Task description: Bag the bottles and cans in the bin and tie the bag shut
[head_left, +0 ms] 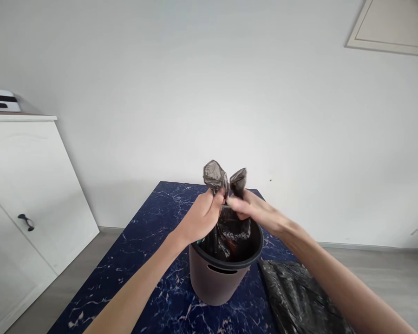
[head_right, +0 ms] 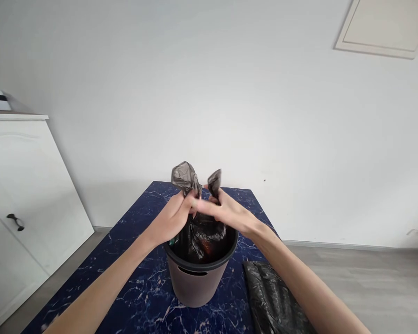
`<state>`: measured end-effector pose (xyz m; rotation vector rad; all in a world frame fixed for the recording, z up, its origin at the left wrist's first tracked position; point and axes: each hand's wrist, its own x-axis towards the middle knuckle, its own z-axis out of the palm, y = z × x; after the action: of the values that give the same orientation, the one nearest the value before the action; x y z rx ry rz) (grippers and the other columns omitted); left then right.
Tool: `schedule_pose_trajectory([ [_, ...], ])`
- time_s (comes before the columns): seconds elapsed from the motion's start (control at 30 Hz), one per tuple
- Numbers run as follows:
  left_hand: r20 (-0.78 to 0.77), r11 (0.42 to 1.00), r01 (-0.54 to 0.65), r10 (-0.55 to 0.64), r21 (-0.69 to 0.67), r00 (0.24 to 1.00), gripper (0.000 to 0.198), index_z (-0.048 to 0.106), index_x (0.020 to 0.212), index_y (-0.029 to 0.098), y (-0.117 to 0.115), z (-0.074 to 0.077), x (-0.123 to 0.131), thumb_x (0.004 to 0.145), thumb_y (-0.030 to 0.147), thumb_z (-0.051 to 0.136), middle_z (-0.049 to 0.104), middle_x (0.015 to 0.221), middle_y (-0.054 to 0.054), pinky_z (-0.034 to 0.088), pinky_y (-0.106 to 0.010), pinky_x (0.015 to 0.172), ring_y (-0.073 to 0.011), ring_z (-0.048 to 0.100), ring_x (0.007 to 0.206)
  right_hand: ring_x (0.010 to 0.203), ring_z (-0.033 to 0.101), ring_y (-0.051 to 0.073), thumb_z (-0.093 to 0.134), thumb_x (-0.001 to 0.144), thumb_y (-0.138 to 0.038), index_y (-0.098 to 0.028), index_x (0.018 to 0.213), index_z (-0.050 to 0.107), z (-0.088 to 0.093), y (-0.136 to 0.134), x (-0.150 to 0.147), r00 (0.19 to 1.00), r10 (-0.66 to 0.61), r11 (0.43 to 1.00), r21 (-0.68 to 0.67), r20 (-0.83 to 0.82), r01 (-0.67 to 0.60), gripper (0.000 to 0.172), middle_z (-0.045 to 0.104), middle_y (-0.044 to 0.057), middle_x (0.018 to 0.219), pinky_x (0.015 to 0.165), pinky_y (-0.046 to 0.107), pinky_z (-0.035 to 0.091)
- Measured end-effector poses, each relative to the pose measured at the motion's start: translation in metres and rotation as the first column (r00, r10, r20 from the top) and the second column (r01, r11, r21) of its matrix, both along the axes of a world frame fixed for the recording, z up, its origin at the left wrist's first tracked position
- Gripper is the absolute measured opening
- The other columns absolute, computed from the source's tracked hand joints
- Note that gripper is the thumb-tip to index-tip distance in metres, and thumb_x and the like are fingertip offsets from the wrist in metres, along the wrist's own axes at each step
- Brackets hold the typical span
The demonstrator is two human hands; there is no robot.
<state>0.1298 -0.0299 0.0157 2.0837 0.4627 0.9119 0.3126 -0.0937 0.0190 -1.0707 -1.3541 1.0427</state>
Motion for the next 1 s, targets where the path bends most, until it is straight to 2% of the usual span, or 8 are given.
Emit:
schedule_pose_trajectory([
  [0.1, -0.159, 0.962, -0.083, 0.127, 0.258, 0.979, 0.024, 0.051, 0.090, 0.024, -0.006, 0.001, 0.004, 0.109, 0.034, 0.040, 0.060, 0.078, -0.003, 0.038, -0.034, 0.060, -0.0194, 0.051, 0.061, 0.100, 0.063, 0.029, 0.096, 0.075, -0.043, -0.024, 0.109, 0.074, 0.003, -0.003, -0.009, 0.955, 0.148, 0.988, 0.002, 0.257, -0.153, 0.045, 0.071, 0.007, 0.106, 0.091, 0.047, 0.054],
  [0.17, -0.213, 0.913, -0.093, 0.190, 0.397, 0.958, 0.014, 0.054, 0.097, 0.023, -0.009, 0.004, 0.006, 0.105, 0.029, 0.046, 0.063, 0.081, -0.004, 0.039, -0.033, 0.058, -0.0191, 0.053, 0.059, 0.100, 0.065, 0.032, 0.090, 0.081, -0.052, -0.024, 0.095, 0.074, 0.003, -0.004, -0.017, 0.940, 0.176, 0.984, -0.064, 0.292, -0.165, 0.035, 0.073, 0.009, 0.101, 0.089, 0.049, 0.054],
  [0.37, -0.391, 0.801, -0.042, 0.337, 0.597, 0.856, 0.022, 0.063, 0.111, 0.017, -0.014, 0.012, 0.009, 0.102, 0.015, 0.043, 0.069, 0.079, -0.010, 0.047, -0.035, 0.062, -0.0267, 0.067, 0.064, 0.078, 0.058, 0.023, 0.075, 0.084, -0.076, -0.025, 0.089, 0.064, -0.005, -0.003, -0.040, 0.977, -0.210, 0.945, -0.249, 0.032, 0.211, 0.052, 0.066, 0.003, 0.080, 0.070, 0.039, 0.047],
  [0.53, -0.420, 0.779, -0.012, 0.351, 0.627, 0.837, 0.029, 0.068, 0.104, 0.013, -0.015, 0.012, 0.004, 0.106, 0.019, 0.040, 0.074, 0.092, -0.017, 0.055, -0.046, 0.078, -0.0344, 0.074, 0.081, 0.072, 0.054, 0.020, 0.073, 0.081, -0.078, -0.024, 0.087, 0.065, -0.009, -0.003, -0.047, 0.951, -0.308, 0.918, -0.274, -0.034, 0.288, 0.055, 0.063, 0.003, 0.075, 0.066, 0.035, 0.044],
  [0.63, -0.321, 0.816, -0.068, 0.301, 0.574, 0.898, 0.028, 0.066, 0.124, 0.012, -0.014, 0.006, -0.003, 0.108, 0.027, 0.049, 0.076, 0.115, -0.020, 0.056, -0.053, 0.093, -0.0384, 0.074, 0.103, 0.072, 0.056, 0.021, 0.073, 0.083, -0.074, -0.024, 0.088, 0.068, -0.011, 0.001, -0.041, 0.921, -0.381, 0.896, -0.273, -0.074, 0.349, 0.051, 0.064, 0.003, 0.076, 0.065, 0.035, 0.045],
  [0.77, -0.168, 0.952, -0.095, 0.149, 0.292, 0.974, 0.036, 0.064, 0.139, 0.023, -0.008, -0.004, -0.011, 0.108, 0.040, 0.060, 0.076, 0.136, -0.012, 0.057, -0.050, 0.105, -0.0341, 0.070, 0.126, 0.065, 0.051, 0.016, 0.076, 0.085, -0.063, -0.022, 0.088, 0.071, -0.014, 0.006, -0.031, 0.887, -0.430, 0.894, -0.216, -0.169, 0.392, 0.042, 0.065, 0.003, 0.078, 0.058, 0.030, 0.039],
  [0.87, -0.045, 0.989, -0.108, 0.114, 0.105, 0.992, 0.030, 0.074, 0.129, 0.026, -0.003, -0.008, -0.012, 0.104, 0.043, 0.067, 0.080, 0.129, -0.007, 0.058, -0.044, 0.108, -0.0292, 0.074, 0.123, 0.060, 0.043, 0.013, 0.076, 0.086, -0.064, -0.022, 0.087, 0.072, -0.015, 0.008, -0.028, 0.901, -0.368, 0.928, -0.161, -0.232, 0.337, 0.043, 0.066, 0.003, 0.078, 0.052, 0.028, 0.029],
  [1.0, 0.036, 0.985, -0.169, 0.170, -0.025, 0.985, 0.027, 0.082, 0.114, 0.027, -0.001, -0.010, -0.011, 0.095, 0.045, 0.079, 0.083, 0.121, -0.007, 0.059, -0.046, 0.107, -0.0305, 0.077, 0.117, 0.059, 0.041, 0.013, 0.074, 0.086, -0.071, -0.023, 0.094, 0.076, -0.017, 0.008, -0.030, 0.931, -0.293, 0.955, -0.103, -0.217, 0.277, 0.049, 0.069, 0.003, 0.080, 0.052, 0.029, 0.025],
])
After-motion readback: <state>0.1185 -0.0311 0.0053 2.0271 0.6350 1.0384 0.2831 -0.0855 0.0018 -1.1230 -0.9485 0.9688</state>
